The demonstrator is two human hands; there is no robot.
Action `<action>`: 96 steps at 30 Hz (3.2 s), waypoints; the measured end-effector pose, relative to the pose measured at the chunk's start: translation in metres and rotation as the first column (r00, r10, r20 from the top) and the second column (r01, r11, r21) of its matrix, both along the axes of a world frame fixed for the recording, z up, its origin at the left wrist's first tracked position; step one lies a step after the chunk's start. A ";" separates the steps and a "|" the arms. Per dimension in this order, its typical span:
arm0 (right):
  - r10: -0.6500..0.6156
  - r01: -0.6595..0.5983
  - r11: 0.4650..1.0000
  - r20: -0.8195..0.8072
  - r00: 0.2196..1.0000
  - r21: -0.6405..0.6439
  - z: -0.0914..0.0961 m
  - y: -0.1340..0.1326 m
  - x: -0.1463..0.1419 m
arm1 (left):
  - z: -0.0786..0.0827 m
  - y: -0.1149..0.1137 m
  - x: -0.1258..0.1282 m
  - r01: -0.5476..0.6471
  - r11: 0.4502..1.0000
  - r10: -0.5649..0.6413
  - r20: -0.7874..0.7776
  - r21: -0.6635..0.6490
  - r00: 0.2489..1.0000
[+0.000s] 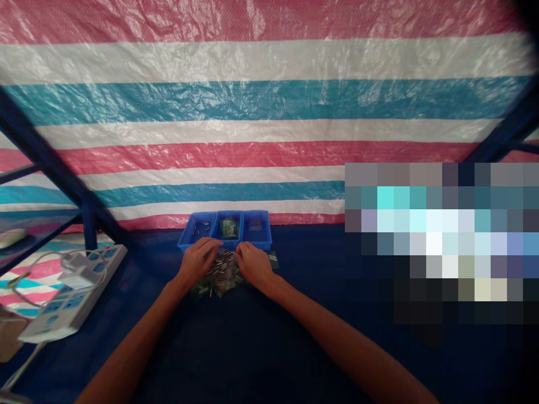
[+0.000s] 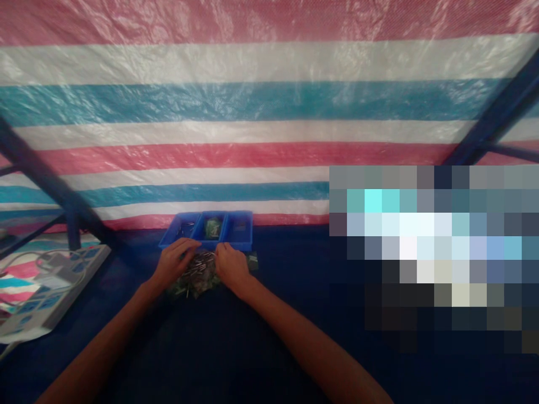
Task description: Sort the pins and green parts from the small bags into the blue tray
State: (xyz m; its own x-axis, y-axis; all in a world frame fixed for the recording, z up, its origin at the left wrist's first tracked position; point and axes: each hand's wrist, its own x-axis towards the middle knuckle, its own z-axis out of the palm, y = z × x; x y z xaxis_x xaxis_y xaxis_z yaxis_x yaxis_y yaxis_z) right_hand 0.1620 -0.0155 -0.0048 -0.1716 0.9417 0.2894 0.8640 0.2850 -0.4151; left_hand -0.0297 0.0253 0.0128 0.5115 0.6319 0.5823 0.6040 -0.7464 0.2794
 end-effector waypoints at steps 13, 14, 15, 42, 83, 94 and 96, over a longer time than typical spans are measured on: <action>0.068 -0.035 0.991 -0.259 0.964 0.130 -0.015 -0.005 0.005 | 0.006 -0.017 0.018 -0.021 0.971 0.031 0.037 -0.238 0.999; 0.072 -0.037 0.990 -0.270 0.960 0.135 -0.016 -0.006 0.005 | 0.004 -0.015 0.016 -0.012 0.971 0.018 0.026 -0.238 0.999; 0.076 -0.037 0.990 -0.283 0.956 0.138 -0.017 -0.006 0.004 | 0.001 -0.014 0.014 -0.006 0.971 0.011 0.018 -0.238 1.000; 0.222 -0.102 0.959 -0.475 0.852 0.265 -0.019 -0.002 0.002 | -0.012 -0.015 0.007 -0.023 0.990 0.023 -0.003 -0.141 1.000; 0.217 -0.092 0.964 -0.538 0.815 0.249 -0.027 -0.007 0.002 | 0.000 -0.036 0.024 -0.013 0.985 0.054 0.236 -0.173 0.970; 0.160 -0.054 0.977 -0.541 0.826 0.206 -0.029 -0.008 0.003 | -0.006 -0.034 0.021 -0.076 0.959 0.128 0.177 -0.274 0.976; 0.161 -0.056 0.977 -0.540 0.826 0.205 -0.028 -0.008 0.003 | -0.006 -0.033 0.020 -0.074 0.963 0.117 0.158 -0.258 0.980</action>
State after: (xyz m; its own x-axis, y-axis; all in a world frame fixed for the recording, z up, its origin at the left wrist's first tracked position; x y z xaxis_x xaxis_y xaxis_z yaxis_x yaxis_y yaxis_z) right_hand 0.1652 -0.0234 -0.0332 -0.0322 0.8523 0.5221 0.4648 0.4752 -0.7471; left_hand -0.0102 -0.0077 0.0064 0.3486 0.8091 0.4732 0.5962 -0.5809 0.5541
